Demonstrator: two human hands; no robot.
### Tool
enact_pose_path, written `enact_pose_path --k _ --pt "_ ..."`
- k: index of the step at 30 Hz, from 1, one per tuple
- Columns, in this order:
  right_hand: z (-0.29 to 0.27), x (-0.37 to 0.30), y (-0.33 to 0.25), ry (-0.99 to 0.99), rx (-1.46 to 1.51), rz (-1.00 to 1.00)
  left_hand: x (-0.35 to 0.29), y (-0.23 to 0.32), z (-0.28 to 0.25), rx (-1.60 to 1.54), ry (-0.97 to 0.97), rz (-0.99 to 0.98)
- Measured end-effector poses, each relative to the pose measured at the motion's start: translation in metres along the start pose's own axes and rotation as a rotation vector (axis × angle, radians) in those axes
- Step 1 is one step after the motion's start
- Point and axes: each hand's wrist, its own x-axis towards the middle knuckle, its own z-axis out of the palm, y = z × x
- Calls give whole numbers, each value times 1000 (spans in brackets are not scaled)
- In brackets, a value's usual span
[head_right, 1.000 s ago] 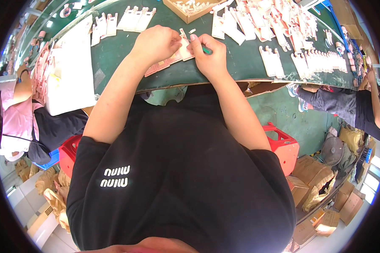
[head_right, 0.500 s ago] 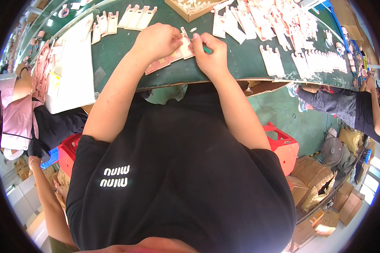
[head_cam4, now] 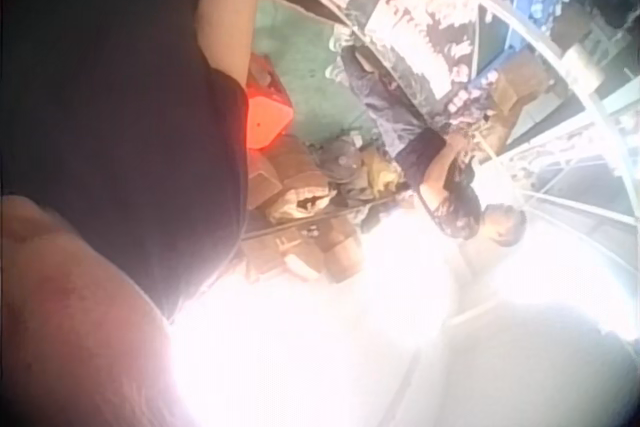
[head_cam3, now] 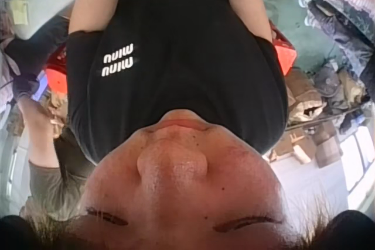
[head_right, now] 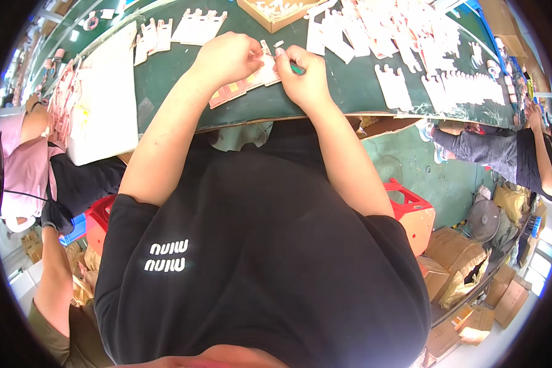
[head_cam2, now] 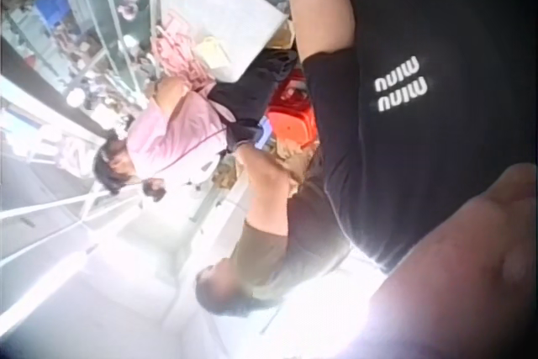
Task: Assembling small plastic components by inserting tiny pins into frames at a factory workbench.
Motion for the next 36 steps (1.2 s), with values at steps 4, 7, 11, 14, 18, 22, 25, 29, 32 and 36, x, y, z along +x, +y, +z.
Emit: enact_pose_path --k 4,7,11,14,18,22,25,29,32,36 --pt "2 -3 4 28 170 29 1 0 2 -39 22 -2" --pt "1 -4 4 -6 187 -6 0 0 2 -40 15 -6" --pt "0 -1 3 -63 123 7 -1 2 2 -37 7 -15" --pt "0 -2 2 -75 107 -4 -2 1 2 -45 21 -9" --pt "0 -1 3 -88 96 -2 -1 2 0 -42 1 -16" --pt "0 -1 3 -97 86 2 0 1 0 -57 -7 -26" --pt "0 0 4 -103 55 -11 -1 0 0 -61 -6 -26" --pt "1 0 5 -87 123 20 -1 1 0 -58 -8 -32" --pt "-1 -1 6 -99 95 -9 -2 3 0 -53 -8 -37" --pt "-4 -3 4 -131 4 -96 -2 2 1 -49 -1 -25"
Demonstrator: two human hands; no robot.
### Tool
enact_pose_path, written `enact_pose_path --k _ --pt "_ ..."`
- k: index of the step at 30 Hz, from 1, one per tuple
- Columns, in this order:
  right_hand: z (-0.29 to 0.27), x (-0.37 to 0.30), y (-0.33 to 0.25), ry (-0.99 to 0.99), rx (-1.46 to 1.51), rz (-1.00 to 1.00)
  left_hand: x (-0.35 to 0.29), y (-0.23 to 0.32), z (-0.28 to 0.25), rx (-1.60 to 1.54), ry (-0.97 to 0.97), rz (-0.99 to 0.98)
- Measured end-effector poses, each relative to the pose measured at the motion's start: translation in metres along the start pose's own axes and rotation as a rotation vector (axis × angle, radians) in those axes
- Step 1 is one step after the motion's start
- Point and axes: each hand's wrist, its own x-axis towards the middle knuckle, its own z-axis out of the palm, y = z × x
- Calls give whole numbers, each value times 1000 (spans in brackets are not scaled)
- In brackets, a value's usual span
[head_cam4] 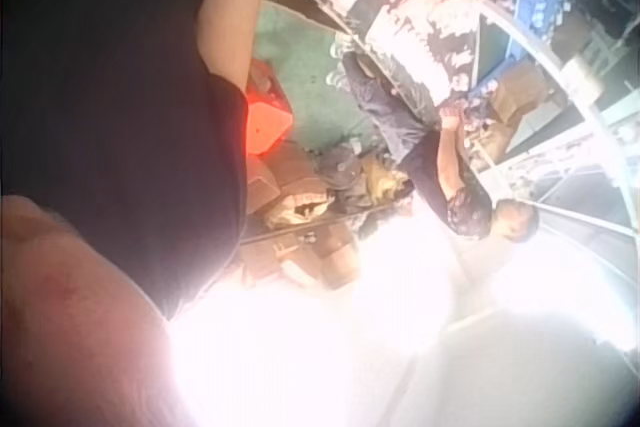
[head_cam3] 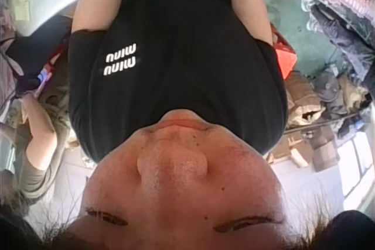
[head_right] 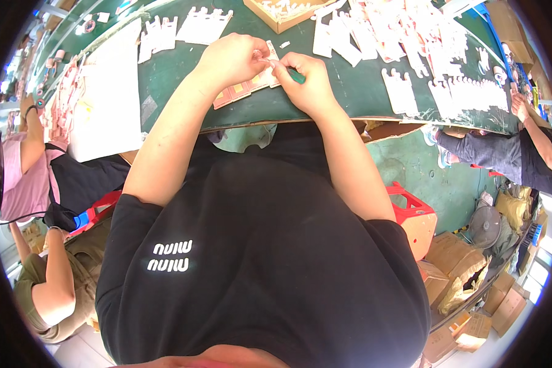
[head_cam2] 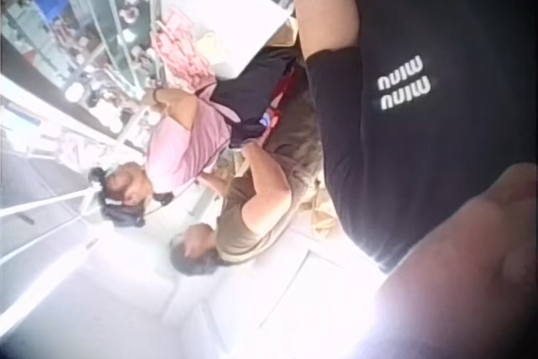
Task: Assembling small plastic components by inserting tiny pins into frames at a factory workbench.
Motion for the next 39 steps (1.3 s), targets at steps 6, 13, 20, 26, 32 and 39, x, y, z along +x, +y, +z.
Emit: enact_pose_path --k 6,13,20,26,32,39 --pt "2 1 0 34 47 53 -8 -6 -1 -3 28 17" --pt "5 6 -6 61 72 47 -32 -28 2 -89 283 -1" --pt "9 6 3 52 55 22 40 -27 1 -694 530 74" --pt "1 0 -2 33 83 76 139 12 -14 -693 562 12" --pt "-3 -3 -2 7 102 109 121 -10 5 -79 717 184" --pt "1 4 4 38 150 139 38 -67 -6 -804 648 345"
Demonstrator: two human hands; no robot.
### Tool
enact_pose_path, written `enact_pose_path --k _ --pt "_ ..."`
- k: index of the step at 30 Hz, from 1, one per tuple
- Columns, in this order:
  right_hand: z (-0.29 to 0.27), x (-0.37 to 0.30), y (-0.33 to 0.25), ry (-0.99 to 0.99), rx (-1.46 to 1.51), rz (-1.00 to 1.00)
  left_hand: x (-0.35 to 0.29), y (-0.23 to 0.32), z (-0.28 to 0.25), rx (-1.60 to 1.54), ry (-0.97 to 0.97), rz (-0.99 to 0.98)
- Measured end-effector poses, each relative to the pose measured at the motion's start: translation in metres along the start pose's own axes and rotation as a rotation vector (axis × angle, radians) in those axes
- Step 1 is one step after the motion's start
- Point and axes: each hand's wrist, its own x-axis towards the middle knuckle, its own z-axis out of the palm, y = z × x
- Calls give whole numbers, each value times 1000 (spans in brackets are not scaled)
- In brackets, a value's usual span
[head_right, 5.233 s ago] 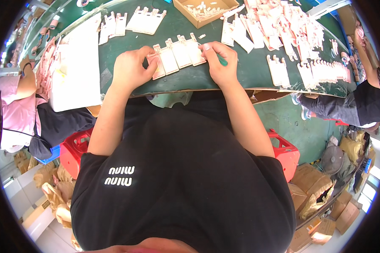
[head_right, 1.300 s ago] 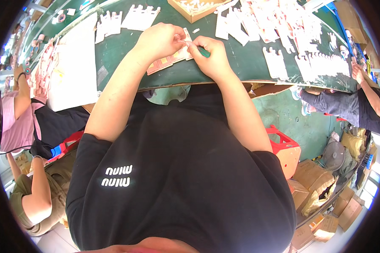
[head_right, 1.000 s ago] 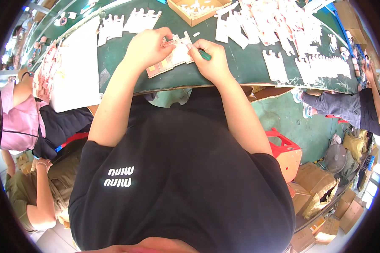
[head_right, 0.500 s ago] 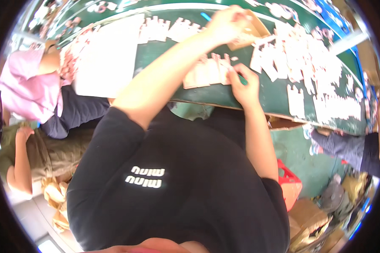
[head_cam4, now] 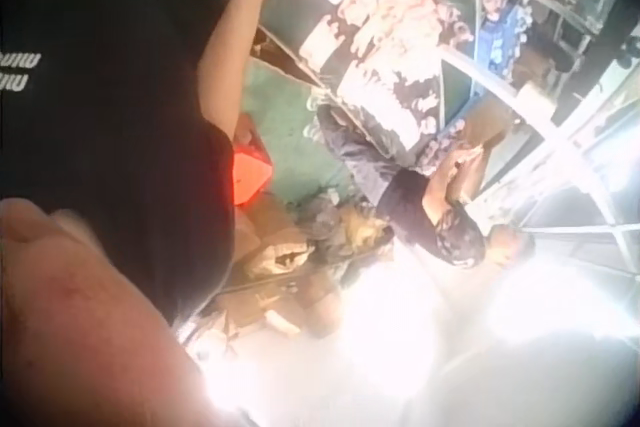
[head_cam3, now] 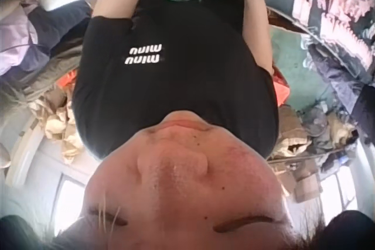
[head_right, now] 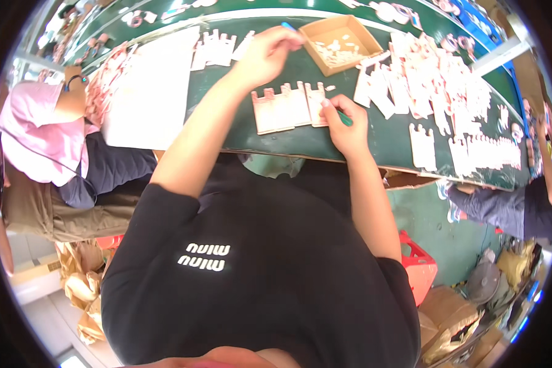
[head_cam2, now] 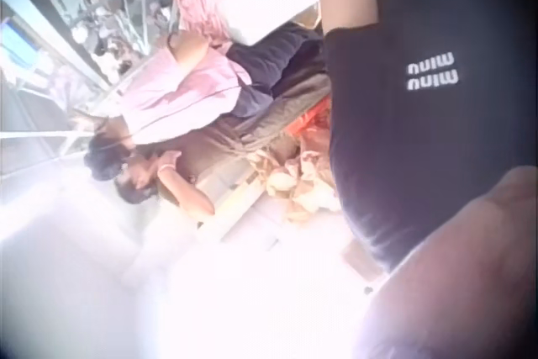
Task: Assembling small plastic components by inserting tiny pins into frames at a factory workbench.
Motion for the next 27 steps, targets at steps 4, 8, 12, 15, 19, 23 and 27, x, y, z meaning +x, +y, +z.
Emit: enact_pose_path --k 4,8,12,15,19,23,27 --pt "-3 -2 4 76 88 -36 -49 39 -25 587 -247 -45" --pt "1 -8 -7 68 135 -105 -76 44 -8 697 -217 17" --pt "11 -11 -12 82 150 -74 -80 45 4 745 -226 37" --pt "20 -9 -14 59 118 -69 -79 45 8 761 -306 5" --pt "25 -5 -10 26 -20 -118 -82 45 9 804 -325 0" --pt "26 -4 -10 18 -17 -73 -81 46 10 825 -348 -7" --pt "26 -6 -12 25 -114 -171 -80 48 11 838 -366 -18"
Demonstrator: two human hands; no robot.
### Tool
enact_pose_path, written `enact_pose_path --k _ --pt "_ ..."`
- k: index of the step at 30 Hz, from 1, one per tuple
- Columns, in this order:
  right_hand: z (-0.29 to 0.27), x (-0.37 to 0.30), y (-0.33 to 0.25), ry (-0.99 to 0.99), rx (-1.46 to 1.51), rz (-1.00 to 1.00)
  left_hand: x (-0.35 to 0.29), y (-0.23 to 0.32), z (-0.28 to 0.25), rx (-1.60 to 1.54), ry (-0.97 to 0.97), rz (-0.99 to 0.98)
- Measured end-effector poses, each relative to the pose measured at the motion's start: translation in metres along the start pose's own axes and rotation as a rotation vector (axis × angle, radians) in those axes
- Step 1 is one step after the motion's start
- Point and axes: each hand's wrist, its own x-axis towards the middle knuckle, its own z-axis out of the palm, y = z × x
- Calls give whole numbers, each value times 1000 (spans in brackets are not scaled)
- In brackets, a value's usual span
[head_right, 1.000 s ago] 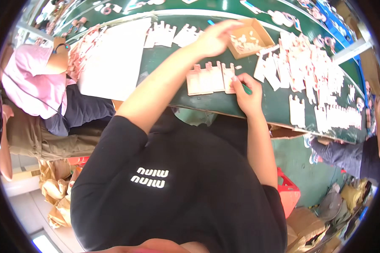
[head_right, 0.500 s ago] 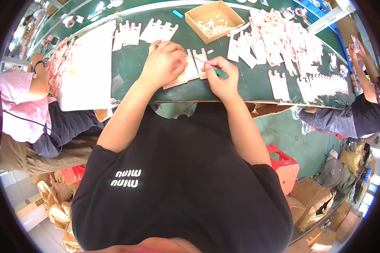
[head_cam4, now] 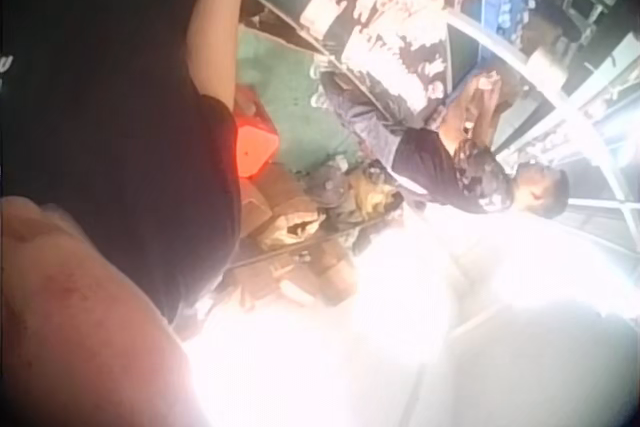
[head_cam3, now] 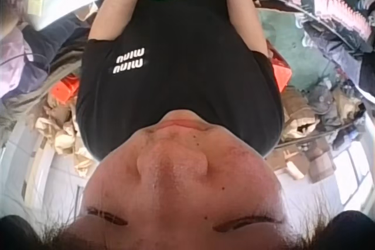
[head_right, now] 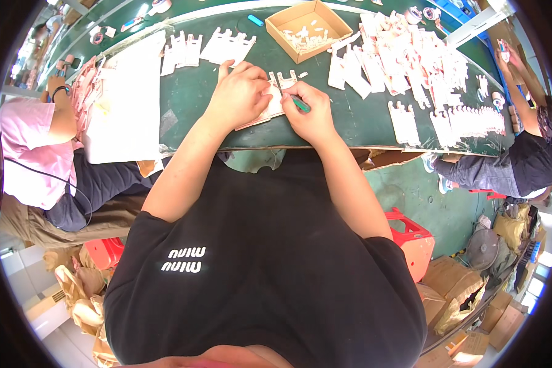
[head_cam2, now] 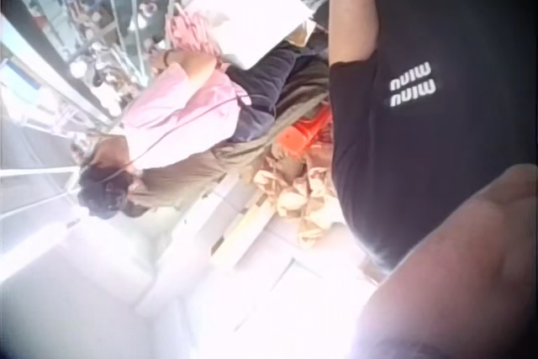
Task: Assembling small plastic components by inserting tiny pins into frames at a factory workbench.
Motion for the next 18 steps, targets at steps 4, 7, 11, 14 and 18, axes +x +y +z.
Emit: enact_pose_path --k 4,7,11,14,18 --pt "-2 -1 -1 3 -56 -61 2 3 0 -1 -22 0" --pt "-2 -1 -1 4 -62 -70 2 2 2 -8 -25 -1" --pt "-1 2 3 -1 -41 -65 3 -2 6 -35 17 9" --pt "3 5 4 -3 -43 -88 3 -7 2 -37 21 13" --pt "9 5 -1 24 -45 -142 1 -6 -8 88 25 47"
